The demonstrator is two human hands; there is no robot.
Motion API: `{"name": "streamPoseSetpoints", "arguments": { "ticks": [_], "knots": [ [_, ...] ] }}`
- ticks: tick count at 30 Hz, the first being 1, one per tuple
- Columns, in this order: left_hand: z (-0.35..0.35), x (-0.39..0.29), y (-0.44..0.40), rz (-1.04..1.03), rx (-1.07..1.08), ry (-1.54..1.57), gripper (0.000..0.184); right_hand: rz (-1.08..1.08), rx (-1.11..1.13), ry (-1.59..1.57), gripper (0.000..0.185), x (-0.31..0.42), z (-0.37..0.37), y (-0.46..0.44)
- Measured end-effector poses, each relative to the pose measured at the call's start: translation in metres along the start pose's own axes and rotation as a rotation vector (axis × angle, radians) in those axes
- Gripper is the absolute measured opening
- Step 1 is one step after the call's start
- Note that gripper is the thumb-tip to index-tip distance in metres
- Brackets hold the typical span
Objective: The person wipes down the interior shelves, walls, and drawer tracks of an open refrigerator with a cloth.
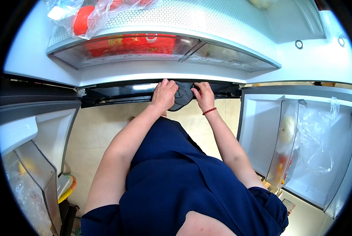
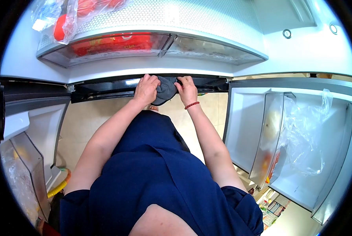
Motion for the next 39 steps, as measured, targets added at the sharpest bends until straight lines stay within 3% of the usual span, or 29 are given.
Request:
{"name": "streamPoseSetpoints", "arguments": {
  "ticks": [2,7,15,24,30,33,36,39],
  "knots": [
    [0.000,0.001,0.000,-0.002,0.001,0.005,0.024,0.164,-0.116,0.080,0.022,-0.008,-0.007,-0.001],
    [0.001,0.000,0.000,-0.006,-0.002,0.001,0.024,0.182,-0.075,0.318,0.010,0.005,-0.006,-0.008],
    [0.000,0.000,0.001,-0.003,-0.005,-0.001,0.020,0.122,-0.073,0.420,0.012,0.014,-0.010,-0.015],
    [0.002,-0.001,0.000,-0.017,-0.031,-0.008,0.014,0.026,0.086,0.292,0.014,0.001,-0.014,-0.017],
    [0.001,0.000,0.001,-0.010,-0.031,0.003,0.015,-0.133,0.250,-0.013,0.012,-0.007,-0.008,-0.019],
    [0.001,0.000,0.001,-0.011,-0.038,0.011,0.015,-0.129,0.257,-0.043,0.011,-0.006,-0.003,-0.016],
    [0.001,0.000,0.001,-0.009,-0.036,0.010,0.016,0.007,0.207,0.011,0.007,-0.007,0.006,-0.011],
    [0.002,-0.001,0.000,-0.002,-0.037,0.019,0.017,-0.240,0.112,-0.239,0.009,-0.016,0.009,-0.005]
  ]
}}
Point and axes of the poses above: each hand's wrist, its own y-axis away from the middle knuckle, its own z-axis out of the back of the hand, x = y × z, the point moved 2 cm from there along -y, towards the middle knuckle, and after that the axes turned 5 degrees about -x, right-handed, at the moved point
